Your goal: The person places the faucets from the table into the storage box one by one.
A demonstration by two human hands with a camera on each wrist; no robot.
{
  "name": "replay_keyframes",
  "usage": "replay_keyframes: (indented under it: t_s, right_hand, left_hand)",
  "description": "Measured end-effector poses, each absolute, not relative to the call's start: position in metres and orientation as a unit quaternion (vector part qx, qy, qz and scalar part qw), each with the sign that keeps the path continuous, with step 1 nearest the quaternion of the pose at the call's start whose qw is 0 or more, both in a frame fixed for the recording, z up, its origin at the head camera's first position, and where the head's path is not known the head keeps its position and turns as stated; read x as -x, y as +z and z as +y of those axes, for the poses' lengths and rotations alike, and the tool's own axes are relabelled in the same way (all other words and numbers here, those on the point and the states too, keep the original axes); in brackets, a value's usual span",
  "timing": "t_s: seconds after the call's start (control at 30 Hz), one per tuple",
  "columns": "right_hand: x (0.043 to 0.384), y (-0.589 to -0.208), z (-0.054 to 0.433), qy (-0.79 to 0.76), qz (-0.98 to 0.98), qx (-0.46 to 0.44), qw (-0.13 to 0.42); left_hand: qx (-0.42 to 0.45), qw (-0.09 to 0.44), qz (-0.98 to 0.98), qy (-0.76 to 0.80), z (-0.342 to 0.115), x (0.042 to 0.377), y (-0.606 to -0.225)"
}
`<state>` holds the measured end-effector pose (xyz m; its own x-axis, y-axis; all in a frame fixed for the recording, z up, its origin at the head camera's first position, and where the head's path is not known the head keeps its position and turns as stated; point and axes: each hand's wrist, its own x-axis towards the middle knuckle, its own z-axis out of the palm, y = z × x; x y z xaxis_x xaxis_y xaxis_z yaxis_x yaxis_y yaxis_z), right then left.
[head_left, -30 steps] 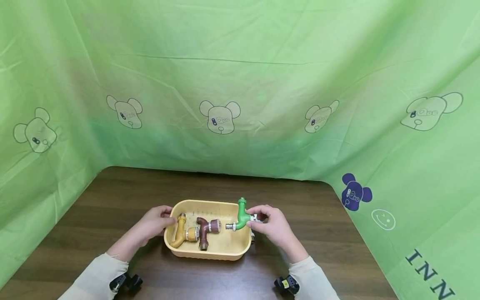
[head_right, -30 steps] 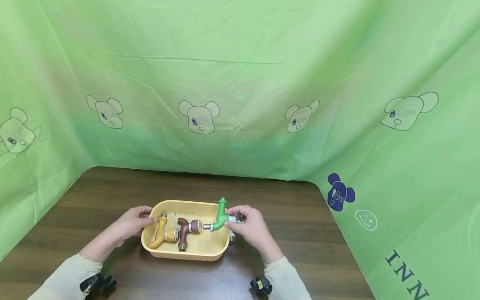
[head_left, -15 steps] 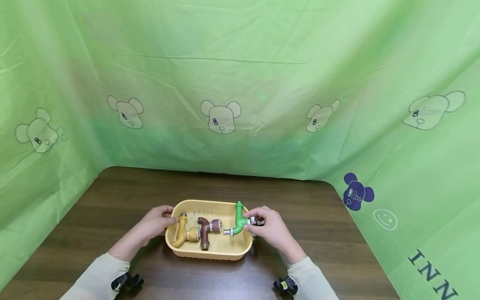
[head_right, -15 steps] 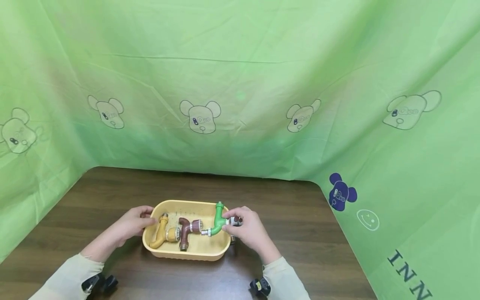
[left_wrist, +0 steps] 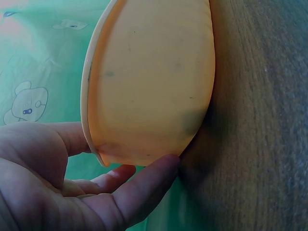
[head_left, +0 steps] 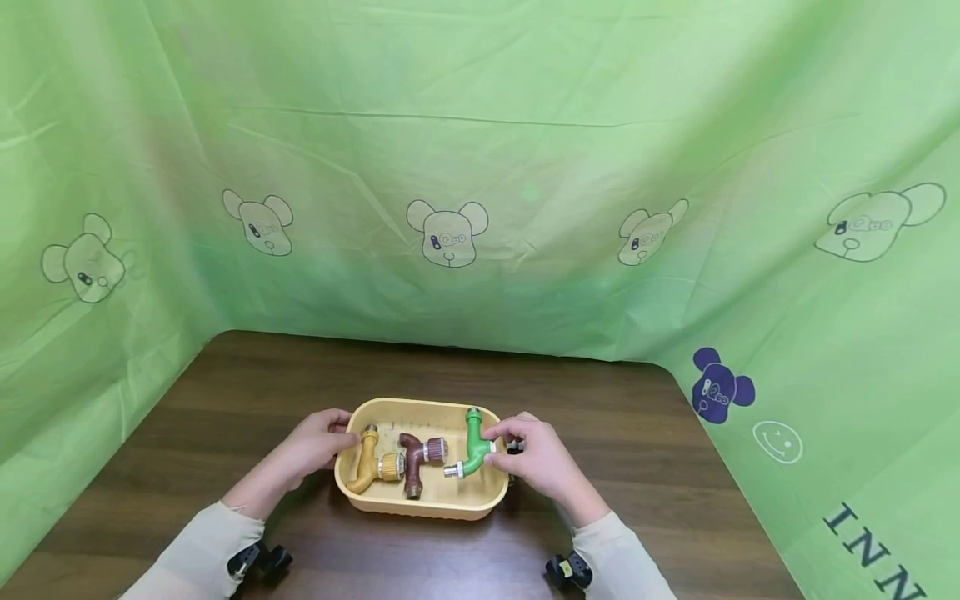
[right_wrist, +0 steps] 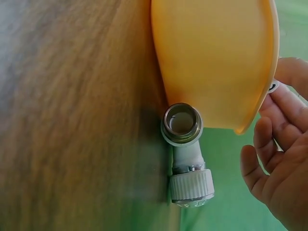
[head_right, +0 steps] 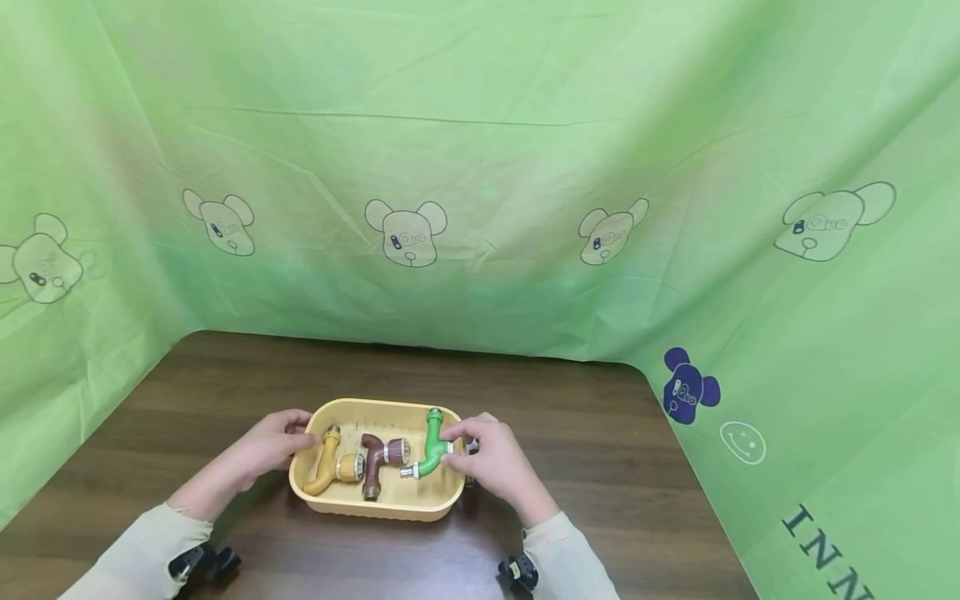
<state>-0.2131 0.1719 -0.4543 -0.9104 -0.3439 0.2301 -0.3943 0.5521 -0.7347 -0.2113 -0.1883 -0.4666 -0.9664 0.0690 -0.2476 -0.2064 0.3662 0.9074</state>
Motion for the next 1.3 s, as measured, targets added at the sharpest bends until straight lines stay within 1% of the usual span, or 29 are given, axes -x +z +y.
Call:
replay_keyframes:
  t_s: [0.83,1.3]
  right_hand:
    - [0.217,-0.446,0.156,0.357,-0.902,-0.243,0.004]
    - [0.22,-0.448,0.148,0.305,-0.922,-0.239,0.01]
  left_hand:
    - [0.036,0.123,0.812,0.569,-0.188,0.212,-0.467]
    - [0.042,0.125,0.815,0.564,-0.188,0.211,-0.466]
